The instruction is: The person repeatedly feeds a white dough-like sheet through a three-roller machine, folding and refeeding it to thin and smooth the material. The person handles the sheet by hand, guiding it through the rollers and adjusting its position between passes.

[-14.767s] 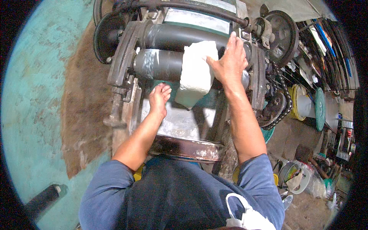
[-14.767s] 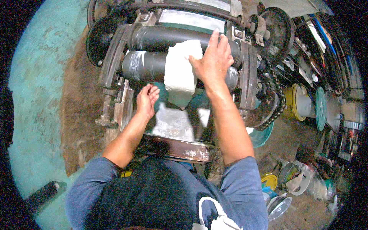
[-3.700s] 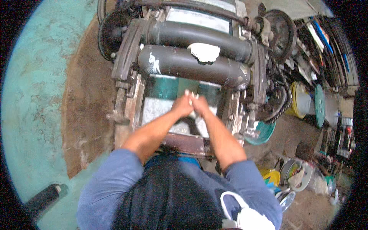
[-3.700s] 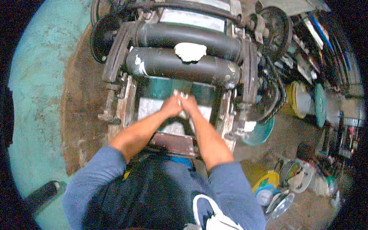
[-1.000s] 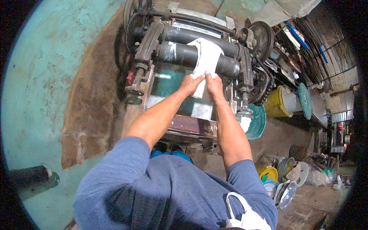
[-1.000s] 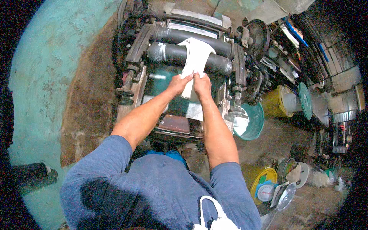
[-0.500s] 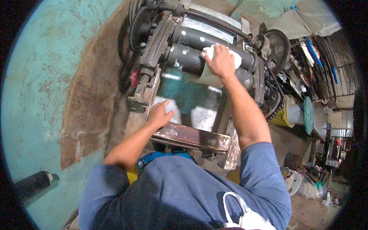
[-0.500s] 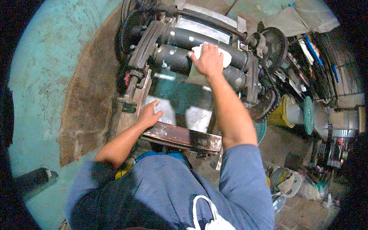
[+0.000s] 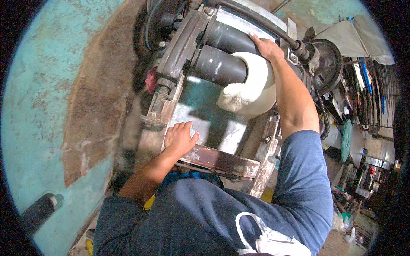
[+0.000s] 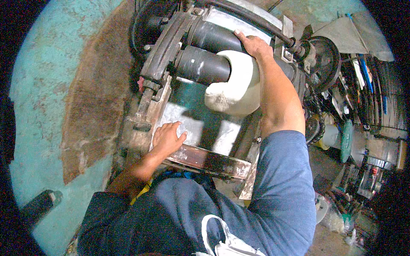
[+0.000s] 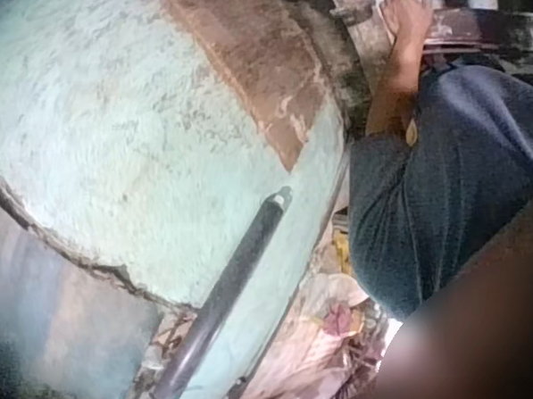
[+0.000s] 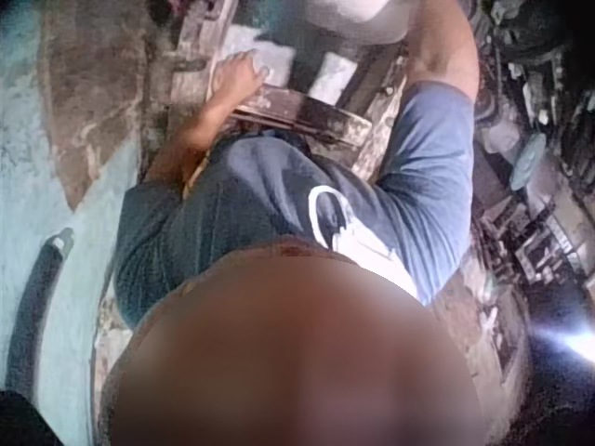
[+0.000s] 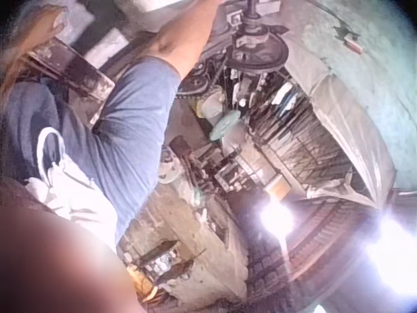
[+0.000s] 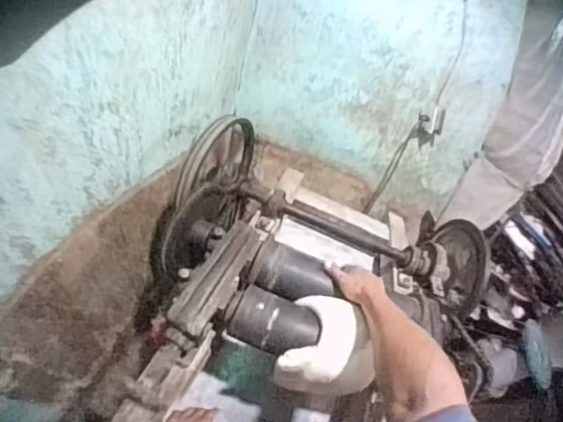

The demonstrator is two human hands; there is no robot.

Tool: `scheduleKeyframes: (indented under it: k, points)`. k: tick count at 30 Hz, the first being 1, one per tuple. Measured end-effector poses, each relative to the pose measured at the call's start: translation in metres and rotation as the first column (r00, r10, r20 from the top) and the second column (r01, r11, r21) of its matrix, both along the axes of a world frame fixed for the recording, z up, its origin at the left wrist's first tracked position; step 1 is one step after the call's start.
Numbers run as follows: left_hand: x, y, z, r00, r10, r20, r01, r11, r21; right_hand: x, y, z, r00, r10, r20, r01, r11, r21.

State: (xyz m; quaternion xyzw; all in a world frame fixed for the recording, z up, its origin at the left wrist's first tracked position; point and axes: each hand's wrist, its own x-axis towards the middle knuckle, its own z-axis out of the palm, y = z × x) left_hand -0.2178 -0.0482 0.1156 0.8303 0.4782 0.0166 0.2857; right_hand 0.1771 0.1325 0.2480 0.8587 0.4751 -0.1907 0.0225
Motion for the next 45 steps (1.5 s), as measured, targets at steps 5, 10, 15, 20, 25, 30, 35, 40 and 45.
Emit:
scheduleKeyframes:
  k: [5,10,15,20,25,30,35,40,45]
  points:
    - [0.0,0.002,-0.007,0.997,-0.039,-0.066,0.037,0.999,-0.032,-0.018,-0.041,-0.012,0.987,0.075,0.14,-0.106,0.969,0.224]
    - [0.0,0.001,-0.007,0.995,-0.048,-0.084,0.044,0.998,-0.055,-0.087,-0.129,-0.007,0.931,0.176,0.319,-0.323,0.803,0.501]
    - [-0.003,0.002,-0.007,0.993,-0.089,-0.078,0.085,0.995,-0.053,-0.159,-0.205,-0.03,0.908,0.095,0.409,-0.286,0.854,0.435]
    - [-0.003,0.003,-0.011,0.995,-0.085,-0.058,0.08,0.993,-0.084,-0.139,-0.167,-0.016,0.879,0.038,0.476,-0.223,0.914,0.339]
    - [-0.004,-0.001,-0.022,0.999,-0.036,-0.016,0.035,0.998,-0.056,-0.067,-0.079,-0.007,0.937,-0.036,0.347,-0.087,0.938,0.334]
    - [-0.002,0.002,-0.011,0.998,-0.04,-0.056,0.036,0.996,-0.079,-0.012,-0.017,-0.014,0.976,-0.108,0.191,0.072,0.98,0.184]
    - [0.002,0.003,-0.011,0.992,-0.038,-0.121,0.028,0.996,-0.08,0.007,-0.008,-0.017,1.0,0.03,0.007,-0.031,0.996,0.081]
    - [0.002,0.004,-0.009,0.995,-0.01,-0.101,-0.002,0.993,-0.12,-0.047,-0.101,-0.009,0.971,0.221,0.095,-0.24,0.908,0.342]
    - [0.032,0.023,-0.03,0.987,0.004,0.164,0.033,0.975,-0.221,-0.108,-0.224,-0.047,0.943,0.028,0.331,-0.24,0.746,0.621]
